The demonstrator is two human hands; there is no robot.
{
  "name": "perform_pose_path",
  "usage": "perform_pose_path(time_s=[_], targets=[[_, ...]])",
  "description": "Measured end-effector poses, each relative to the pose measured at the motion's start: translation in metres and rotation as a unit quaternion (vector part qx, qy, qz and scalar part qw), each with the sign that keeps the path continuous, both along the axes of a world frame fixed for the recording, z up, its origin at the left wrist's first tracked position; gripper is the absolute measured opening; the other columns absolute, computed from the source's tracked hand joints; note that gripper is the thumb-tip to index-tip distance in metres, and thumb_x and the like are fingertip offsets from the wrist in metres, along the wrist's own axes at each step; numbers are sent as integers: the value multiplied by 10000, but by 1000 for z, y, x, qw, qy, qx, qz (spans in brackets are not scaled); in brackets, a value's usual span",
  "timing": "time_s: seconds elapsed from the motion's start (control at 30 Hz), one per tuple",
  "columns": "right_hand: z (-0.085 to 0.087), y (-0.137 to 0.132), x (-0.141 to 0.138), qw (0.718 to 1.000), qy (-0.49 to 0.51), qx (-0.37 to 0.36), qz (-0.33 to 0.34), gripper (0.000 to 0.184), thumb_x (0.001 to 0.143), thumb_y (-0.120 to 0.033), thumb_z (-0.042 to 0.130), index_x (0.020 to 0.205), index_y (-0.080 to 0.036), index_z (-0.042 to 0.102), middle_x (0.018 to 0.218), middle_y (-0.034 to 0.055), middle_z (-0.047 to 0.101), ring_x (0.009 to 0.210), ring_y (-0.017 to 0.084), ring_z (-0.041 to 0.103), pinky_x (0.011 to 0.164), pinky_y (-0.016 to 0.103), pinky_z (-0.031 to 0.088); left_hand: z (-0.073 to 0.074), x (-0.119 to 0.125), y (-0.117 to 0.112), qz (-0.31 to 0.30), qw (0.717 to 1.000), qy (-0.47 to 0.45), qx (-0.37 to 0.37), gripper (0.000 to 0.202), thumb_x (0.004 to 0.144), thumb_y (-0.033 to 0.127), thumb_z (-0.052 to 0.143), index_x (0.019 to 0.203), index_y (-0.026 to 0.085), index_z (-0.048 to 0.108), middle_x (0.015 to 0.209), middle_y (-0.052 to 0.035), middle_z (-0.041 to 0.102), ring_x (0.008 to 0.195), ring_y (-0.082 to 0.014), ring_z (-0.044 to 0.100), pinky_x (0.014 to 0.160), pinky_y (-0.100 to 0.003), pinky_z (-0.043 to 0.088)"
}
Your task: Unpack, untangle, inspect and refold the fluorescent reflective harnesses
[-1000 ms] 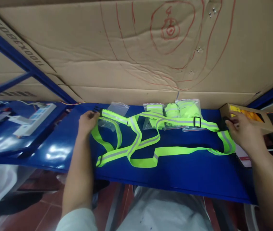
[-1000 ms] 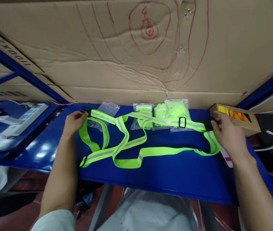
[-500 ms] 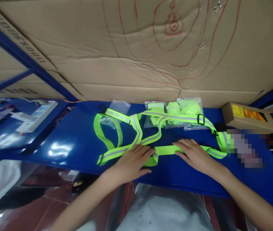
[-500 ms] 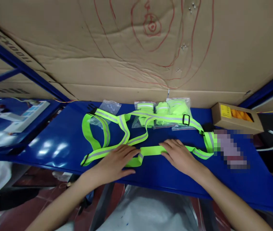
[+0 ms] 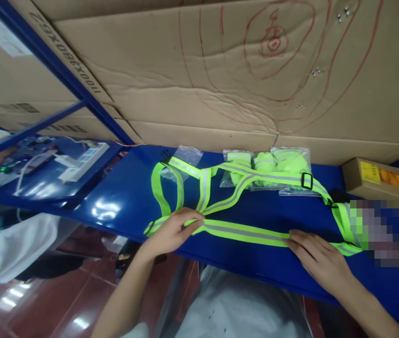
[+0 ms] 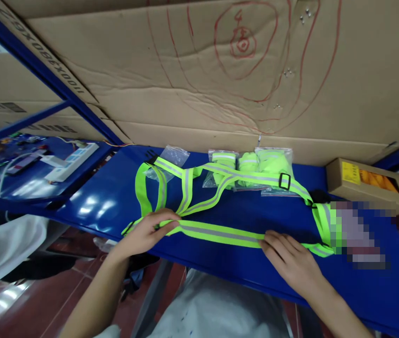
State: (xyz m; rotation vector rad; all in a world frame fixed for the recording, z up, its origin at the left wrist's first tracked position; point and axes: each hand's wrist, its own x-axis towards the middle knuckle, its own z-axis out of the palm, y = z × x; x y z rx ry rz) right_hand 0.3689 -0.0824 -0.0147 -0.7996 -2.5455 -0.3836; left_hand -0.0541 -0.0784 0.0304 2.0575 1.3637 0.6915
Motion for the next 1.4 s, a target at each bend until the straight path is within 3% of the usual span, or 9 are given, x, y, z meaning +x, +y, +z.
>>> perform_pose_path(time_s=[0.17, 0.3, 0.43, 0.53, 0.63, 0.8, 0.97, 1.2, 1.4], targets=[[-14, -10, 8, 996, -25, -78, -36, 368, 1021, -47, 456, 1250, -180, 711, 1233, 107, 745, 1163, 279, 715, 989, 461, 575, 7, -6, 6, -6, 998, 27, -60, 250, 1041, 412, 591, 1027, 221, 752, 994, -45, 785, 901, -181, 733, 808, -275, 556], [-13, -26, 10, 981, 7, -184, -58, 409, 1057, -299, 565, 1454, -220, 623, 1445, 114, 667, 1319, 313, 658, 1113, 521, 567, 0, -1, 0, -2, 990, 135, 50, 248, 1050, 392, 555, 1062, 224, 737, 1053, -72, 774, 975, -237, 728, 921, -395, 566], [3, -52, -2, 963, -13, -257, -80, 512, 1066, -288, 560, 1575, -256, 512, 1623, 95, 514, 1507, 294, 494, 1201, 500, 512, -18, 25, -20, 4, 940, 258, 224, 348, 1000, 186, 488, 1271, 258, 695, 1219, -121, 738, 1153, -327, 703, 1135, -621, 432], [14, -60, -15, 951, -11, -298, -81, 482, 1075, -290, 544, 1553, -225, 542, 1674, 124, 435, 1581, 307, 367, 1246, 529, 442, -36, 56, -31, -68, 918, 259, 294, 603, 902, 101, 480, 1451, 315, 609, 1385, -123, 684, 1225, -328, 682, 1156, -605, 422], [24, -57, -15, 944, 28, -321, -69, 440, 1093, -243, 488, 1521, -182, 568, 1637, 127, 491, 1574, 243, 387, 1270, 444, 418, -50, 85, -32, -135, 906, 234, 325, 634, 931, 142, 497, 1540, 312, 539, 1456, -102, 660, 1244, -312, 681, 1146, -572, 447], [31, -49, 18, 949, 120, -258, -136, 457, 1069, -142, 466, 1503, -221, 584, 1524, 98, 617, 1493, 230, 510, 1272, 497, 426, -57, 100, -23, -163, 914, 206, 310, 530, 1010, 222, 514, 1536, 278, 539, 1382, -78, 715, 1203, -270, 712, 1100, -501, 507], [8, -45, 46, 949, 93, -226, -201, 528, 1060, -159, 527, 1571, -291, 524, 1494, 75, 647, 1433, 268, 580, 1267, 594, 413, -58, 86, -25, -135, 923, 231, 278, 515, 1018, 279, 549, 1533, 294, 549, 1631, -126, 495, 1469, -327, 537, 1264, -580, 352], [-6, -60, 42, 922, 93, -308, -214, 658, 1090, -198, 478, 1699, -312, 256, 1677, 64, 435, 1585, 265, 354, 1277, 564, 392, -57, 77, -28, -138, 922, 259, 254, 648, 1047, 358, 525, 1666, 288, 344, 1704, -146, 370, 1541, -329, 445, 1256, -570, 396], [4, -65, 57, 933, 187, -250, -181, 567, 1047, -96, 500, 1575, -303, 478, 1541, 62, 601, 1487, 237, 520, 1225, 491, 483, -45, 70, -32, -135, 941, 201, 235, 693, 1028, 260, 539, 1676, 336, 303, 1661, -114, 448, 1506, -323, 495, 1205, -591, 477]])
